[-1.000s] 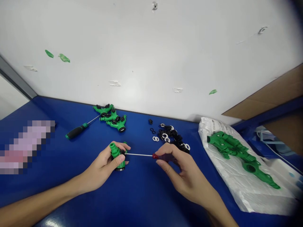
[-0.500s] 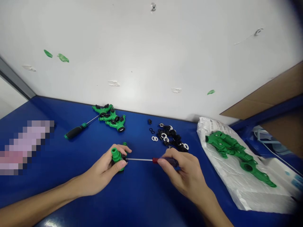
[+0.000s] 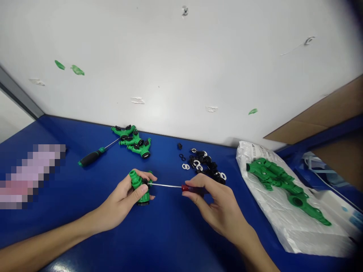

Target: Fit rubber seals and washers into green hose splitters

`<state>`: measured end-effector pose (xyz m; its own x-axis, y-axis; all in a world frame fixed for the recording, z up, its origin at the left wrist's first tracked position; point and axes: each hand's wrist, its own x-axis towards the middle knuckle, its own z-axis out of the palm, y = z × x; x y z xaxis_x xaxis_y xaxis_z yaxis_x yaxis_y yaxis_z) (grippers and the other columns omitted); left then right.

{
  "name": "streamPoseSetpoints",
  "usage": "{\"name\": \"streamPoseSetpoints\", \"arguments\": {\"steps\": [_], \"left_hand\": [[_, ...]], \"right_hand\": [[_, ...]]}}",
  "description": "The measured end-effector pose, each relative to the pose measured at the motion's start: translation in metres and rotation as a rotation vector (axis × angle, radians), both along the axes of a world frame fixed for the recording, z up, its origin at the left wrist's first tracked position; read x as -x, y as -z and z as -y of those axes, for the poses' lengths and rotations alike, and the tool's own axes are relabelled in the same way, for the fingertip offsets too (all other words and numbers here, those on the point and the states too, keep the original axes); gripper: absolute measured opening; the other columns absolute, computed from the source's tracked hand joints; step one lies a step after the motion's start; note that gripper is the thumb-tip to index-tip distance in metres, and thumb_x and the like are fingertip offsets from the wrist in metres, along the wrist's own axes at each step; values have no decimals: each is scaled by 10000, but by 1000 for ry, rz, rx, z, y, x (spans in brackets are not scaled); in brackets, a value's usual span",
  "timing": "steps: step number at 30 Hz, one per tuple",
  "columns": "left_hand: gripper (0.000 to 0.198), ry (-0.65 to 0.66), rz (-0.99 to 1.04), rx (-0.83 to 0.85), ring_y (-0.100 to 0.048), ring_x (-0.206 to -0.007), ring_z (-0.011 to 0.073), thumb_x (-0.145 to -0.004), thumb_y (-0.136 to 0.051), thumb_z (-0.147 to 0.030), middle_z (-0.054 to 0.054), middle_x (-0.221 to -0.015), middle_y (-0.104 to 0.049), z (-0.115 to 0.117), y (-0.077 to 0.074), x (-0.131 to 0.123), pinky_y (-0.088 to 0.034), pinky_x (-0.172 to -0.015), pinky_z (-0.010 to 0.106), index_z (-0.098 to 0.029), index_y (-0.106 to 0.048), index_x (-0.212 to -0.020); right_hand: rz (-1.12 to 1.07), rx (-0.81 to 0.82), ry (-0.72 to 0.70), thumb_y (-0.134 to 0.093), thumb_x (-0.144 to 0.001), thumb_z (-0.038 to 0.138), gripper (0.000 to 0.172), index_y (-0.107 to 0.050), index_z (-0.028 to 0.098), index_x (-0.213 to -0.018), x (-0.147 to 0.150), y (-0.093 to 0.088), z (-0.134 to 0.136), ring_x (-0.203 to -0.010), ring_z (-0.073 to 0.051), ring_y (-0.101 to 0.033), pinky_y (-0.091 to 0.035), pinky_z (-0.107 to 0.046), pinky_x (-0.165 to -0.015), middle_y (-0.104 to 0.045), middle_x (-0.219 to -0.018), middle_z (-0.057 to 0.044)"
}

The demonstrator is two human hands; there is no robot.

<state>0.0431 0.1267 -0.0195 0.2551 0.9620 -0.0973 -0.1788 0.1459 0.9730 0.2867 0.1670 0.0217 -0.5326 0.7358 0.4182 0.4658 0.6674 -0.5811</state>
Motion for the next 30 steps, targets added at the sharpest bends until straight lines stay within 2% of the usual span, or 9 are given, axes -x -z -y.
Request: {"name": "streamPoseSetpoints", "arguments": {"steps": [4,8,10,13,16,19,23,27,30], "left_hand": [[147,41,-27,-56,-607,-996,173,-948,-522,-369,37,-1236,-521,2,-2,2,-564,-907,364,-240,-526,-1017],[145,-47,-51,-65,-613,-959,173,-945,-524,-367,43,-1218,-531,-4,-3,4,-572,-870,367,-231,-515,-994],[149,-47,-73,-65,-606,-969,183,-945,-520,-370,49,-1222,-530,-6,-3,4,-564,-880,384,-229,-517,-993],[158,17,-135,-80,-598,-959,185,-946,-509,-381,60,-1246,-514,-3,-2,4,-543,-887,396,-238,-511,-1014],[162,108,-216,-101,-567,-1043,213,-958,-481,-384,78,-1278,-495,2,1,3,-520,-908,403,-248,-500,-1044],[160,124,-198,-67,-563,-1042,205,-966,-464,-382,71,-1282,-490,4,3,1,-519,-920,406,-251,-493,-1053],[151,32,-103,-46,-564,-1022,189,-961,-484,-376,51,-1239,-500,-1,3,1,-538,-923,399,-240,-505,-1023],[131,27,-88,-62,-570,-1020,184,-968,-475,-362,45,-1234,-510,-3,1,2,-539,-924,395,-245,-500,-1020],[128,30,-131,-91,-580,-985,168,-969,-473,-369,40,-1240,-511,0,1,4,-534,-899,365,-256,-488,-1028]], "right_hand": [[127,-99,34,-418,-995,220,290,-544,198,-734,2,-2,3,-441,-103,-466,-354,-236,-467,-518,-541,31],[151,107,49,-521,-954,265,157,-511,200,-1097,2,-7,9,-620,-140,-614,-466,-232,-559,-648,-748,-8],[110,131,15,-561,-939,241,129,-527,214,-1060,1,-8,9,-670,-140,-634,-495,-233,-598,-669,-815,-22],[30,-37,-24,-572,-942,218,44,-595,216,-979,0,-6,7,-648,-135,-642,-500,-235,-599,-697,-805,-27],[56,-180,54,-506,-964,202,125,-596,209,-878,1,-5,6,-517,-119,-582,-440,-238,-511,-653,-650,0],[117,-39,97,-495,-964,224,59,-552,215,-953,0,-8,9,-547,-126,-579,-447,-238,-527,-635,-681,5],[127,124,-34,-531,-957,196,78,-534,238,-1023,-5,-10,8,-713,-131,-626,-500,-235,-660,-661,-872,-14],[91,-65,-87,-540,-962,173,178,-531,225,-1132,-7,-2,2,-683,-132,-634,-475,-231,-609,-684,-867,-24],[139,-208,-66,-486,-983,187,91,-545,201,-1051,-4,3,3,-553,-129,-588,-417,-250,-520,-671,-747,-17]]}}
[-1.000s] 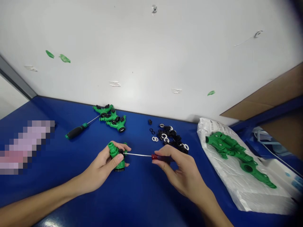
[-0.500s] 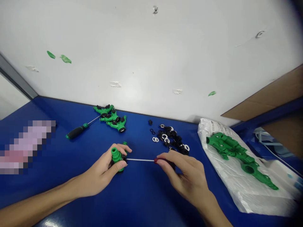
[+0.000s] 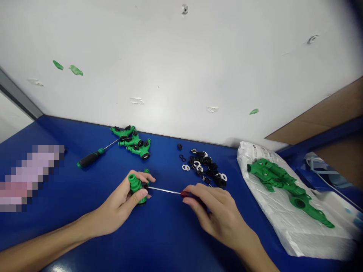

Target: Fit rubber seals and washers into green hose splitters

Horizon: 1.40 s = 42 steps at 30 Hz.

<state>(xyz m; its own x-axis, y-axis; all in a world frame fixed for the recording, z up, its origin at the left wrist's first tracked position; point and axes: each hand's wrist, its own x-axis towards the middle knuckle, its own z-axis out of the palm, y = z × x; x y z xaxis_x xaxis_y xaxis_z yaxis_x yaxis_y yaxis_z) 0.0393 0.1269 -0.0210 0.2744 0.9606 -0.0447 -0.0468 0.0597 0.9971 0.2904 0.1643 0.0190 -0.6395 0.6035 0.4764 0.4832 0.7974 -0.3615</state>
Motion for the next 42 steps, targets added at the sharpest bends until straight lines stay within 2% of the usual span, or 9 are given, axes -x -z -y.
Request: {"name": "streamPoseSetpoints", "arguments": {"steps": [3,8,11,14,21,27,34,39,42], "left_hand": [[147,48,-39,18,-603,-918,146,-972,-464,-380,40,-1255,-498,1,0,1,-531,-867,344,-260,-487,-1053],[130,-27,17,12,-595,-974,152,-968,-481,-369,28,-1243,-500,-1,1,1,-538,-897,344,-258,-487,-1036],[128,-24,29,16,-579,-1019,166,-968,-480,-368,29,-1235,-505,0,2,0,-539,-917,359,-254,-492,-1026],[141,20,18,31,-593,-975,156,-968,-477,-374,32,-1232,-509,2,2,-1,-538,-915,362,-251,-494,-1033],[161,-29,45,71,-602,-932,158,-955,-503,-383,39,-1200,-528,-2,-1,-1,-563,-861,353,-235,-507,-1018],[142,17,39,45,-606,-954,155,-963,-489,-376,28,-1221,-525,2,1,-1,-544,-904,351,-248,-501,-1023],[175,-18,67,89,-652,-885,167,-950,-508,-400,38,-1210,-534,-3,-1,1,-563,-866,396,-238,-500,-1017],[156,38,-1,22,-623,-926,155,-964,-481,-392,35,-1231,-516,1,-1,1,-537,-877,358,-255,-488,-1037],[158,74,-39,36,-615,-917,150,-965,-475,-396,35,-1235,-514,3,-1,0,-534,-859,345,-258,-492,-1042]], "right_hand": [[23,34,41,-406,-999,186,141,-542,204,-967,3,-4,5,-507,-121,-565,-405,-246,-505,-618,-646,9],[-5,274,53,-545,-941,192,184,-505,213,-1119,1,-7,10,-721,-139,-639,-509,-237,-636,-659,-886,-35],[-103,159,-53,-545,-950,139,163,-543,216,-1093,2,-1,8,-732,-129,-655,-510,-229,-661,-684,-871,-24],[-100,-8,28,-543,-966,193,90,-556,212,-1052,5,1,7,-639,-127,-659,-483,-243,-618,-704,-785,-6],[30,292,111,-554,-949,237,179,-502,223,-1120,0,-8,9,-702,-139,-655,-506,-231,-628,-683,-859,-20],[-30,9,66,-494,-988,223,96,-553,201,-915,2,0,5,-536,-113,-591,-426,-232,-541,-640,-661,11],[11,340,84,-561,-944,240,158,-516,228,-1095,2,-9,8,-759,-143,-656,-507,-232,-657,-676,-913,-30],[-79,91,82,-518,-977,228,63,-566,212,-938,4,-3,6,-547,-107,-597,-431,-225,-541,-645,-685,21],[-22,162,138,-474,-986,244,100,-560,214,-944,4,-7,7,-497,-106,-555,-421,-227,-511,-593,-624,38]]}}
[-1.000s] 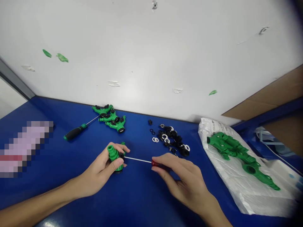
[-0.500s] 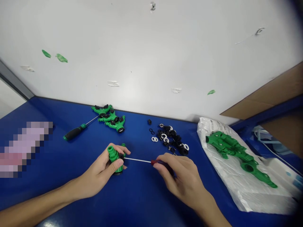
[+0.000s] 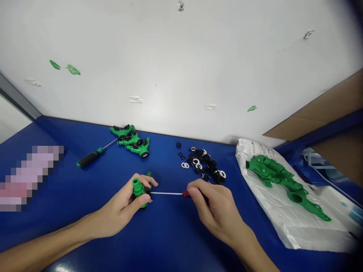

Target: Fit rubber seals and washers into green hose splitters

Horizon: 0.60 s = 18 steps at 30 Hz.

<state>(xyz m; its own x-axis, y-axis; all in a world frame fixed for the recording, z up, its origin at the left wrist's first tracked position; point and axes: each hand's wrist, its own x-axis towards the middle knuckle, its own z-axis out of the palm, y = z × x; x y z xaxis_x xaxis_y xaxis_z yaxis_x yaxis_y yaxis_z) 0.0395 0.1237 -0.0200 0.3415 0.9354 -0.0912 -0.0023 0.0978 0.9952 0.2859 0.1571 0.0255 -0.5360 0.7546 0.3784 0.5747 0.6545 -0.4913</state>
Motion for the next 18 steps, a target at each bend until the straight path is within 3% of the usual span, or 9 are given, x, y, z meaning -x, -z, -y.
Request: {"name": "streamPoseSetpoints", "arguments": {"steps": [3,5,7,9,12,16,18], "left_hand": [[161,-63,39,21,-634,-894,153,-960,-486,-395,35,-1221,-524,-3,0,0,-545,-864,364,-246,-499,-1020],[166,-106,60,23,-651,-853,151,-958,-491,-393,37,-1215,-532,-5,1,0,-556,-853,380,-239,-499,-1017],[164,-121,48,1,-649,-863,156,-958,-494,-385,39,-1207,-541,-5,2,1,-557,-859,387,-235,-499,-1023],[154,-131,24,-39,-623,-939,174,-959,-493,-373,43,-1189,-550,-5,3,1,-551,-881,382,-232,-500,-1020],[143,-136,9,-69,-594,-984,184,-960,-493,-358,53,-1166,-559,-4,3,1,-546,-894,372,-226,-509,-1014],[148,-113,55,17,-643,-871,167,-950,-514,-362,43,-1152,-575,-6,2,1,-560,-845,364,-225,-533,-1003],[159,-106,91,69,-663,-836,174,-946,-519,-371,45,-1155,-587,-8,1,2,-565,-829,382,-225,-541,-1007]], "right_hand": [[-9,120,-18,-547,-947,246,193,-512,220,-1135,-2,-3,1,-670,-129,-622,-497,-229,-618,-655,-843,-12],[-53,86,-83,-532,-958,197,176,-520,227,-1131,-1,-1,2,-751,-130,-640,-505,-223,-669,-669,-913,-27],[-84,-12,-119,-508,-979,186,127,-542,213,-1098,1,4,2,-731,-124,-648,-489,-214,-652,-688,-880,-25],[-72,-95,-81,-506,-988,233,85,-563,187,-1032,5,9,1,-593,-113,-617,-448,-216,-564,-686,-759,-9],[-11,-55,-24,-417,-1019,268,232,-563,186,-858,9,8,2,-422,-94,-505,-363,-229,-459,-587,-559,36],[10,146,-13,-491,-981,265,93,-514,202,-1046,5,0,2,-556,-118,-577,-447,-220,-532,-618,-707,18],[2,123,-58,-509,-972,212,112,-495,210,-1083,3,0,1,-676,-135,-611,-485,-232,-606,-640,-830,-17]]}}
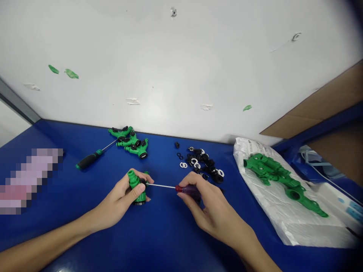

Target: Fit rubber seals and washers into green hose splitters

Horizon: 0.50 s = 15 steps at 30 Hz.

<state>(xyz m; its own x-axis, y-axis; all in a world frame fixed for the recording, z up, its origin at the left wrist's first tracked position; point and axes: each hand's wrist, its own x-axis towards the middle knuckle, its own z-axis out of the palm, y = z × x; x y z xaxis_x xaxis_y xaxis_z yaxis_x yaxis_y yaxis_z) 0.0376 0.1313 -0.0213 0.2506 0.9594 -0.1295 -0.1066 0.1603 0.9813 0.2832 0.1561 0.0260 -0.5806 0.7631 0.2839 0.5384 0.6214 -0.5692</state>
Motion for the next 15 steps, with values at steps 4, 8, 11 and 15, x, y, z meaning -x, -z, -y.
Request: {"name": "streamPoseSetpoints", "arguments": {"steps": [4,8,11,15], "left_hand": [[156,12,15,-20,-668,-852,192,-952,-508,-369,51,-1145,-578,0,-2,3,-562,-836,411,-232,-528,-1023],[140,35,-71,-123,-642,-861,168,-967,-478,-362,46,-1149,-549,1,-5,6,-548,-834,376,-240,-503,-1031],[136,53,-119,-164,-625,-879,156,-970,-470,-362,43,-1152,-539,0,-7,6,-538,-838,347,-242,-499,-1027],[147,75,-80,-136,-625,-883,159,-969,-470,-365,48,-1157,-533,-1,-6,6,-546,-852,361,-235,-496,-1035]], "right_hand": [[18,-272,-90,-458,-983,127,125,-532,170,-1074,-1,10,-6,-706,-160,-596,-469,-268,-629,-655,-852,-66],[59,-282,-107,-432,-1001,191,168,-575,151,-922,3,17,-5,-536,-132,-520,-380,-259,-520,-614,-684,-27],[40,-118,-61,-368,-1020,222,331,-546,183,-744,7,13,0,-415,-94,-406,-303,-250,-457,-472,-521,45],[56,87,62,-533,-958,302,96,-541,214,-993,6,2,5,-529,-107,-514,-415,-214,-523,-561,-652,47]]}}
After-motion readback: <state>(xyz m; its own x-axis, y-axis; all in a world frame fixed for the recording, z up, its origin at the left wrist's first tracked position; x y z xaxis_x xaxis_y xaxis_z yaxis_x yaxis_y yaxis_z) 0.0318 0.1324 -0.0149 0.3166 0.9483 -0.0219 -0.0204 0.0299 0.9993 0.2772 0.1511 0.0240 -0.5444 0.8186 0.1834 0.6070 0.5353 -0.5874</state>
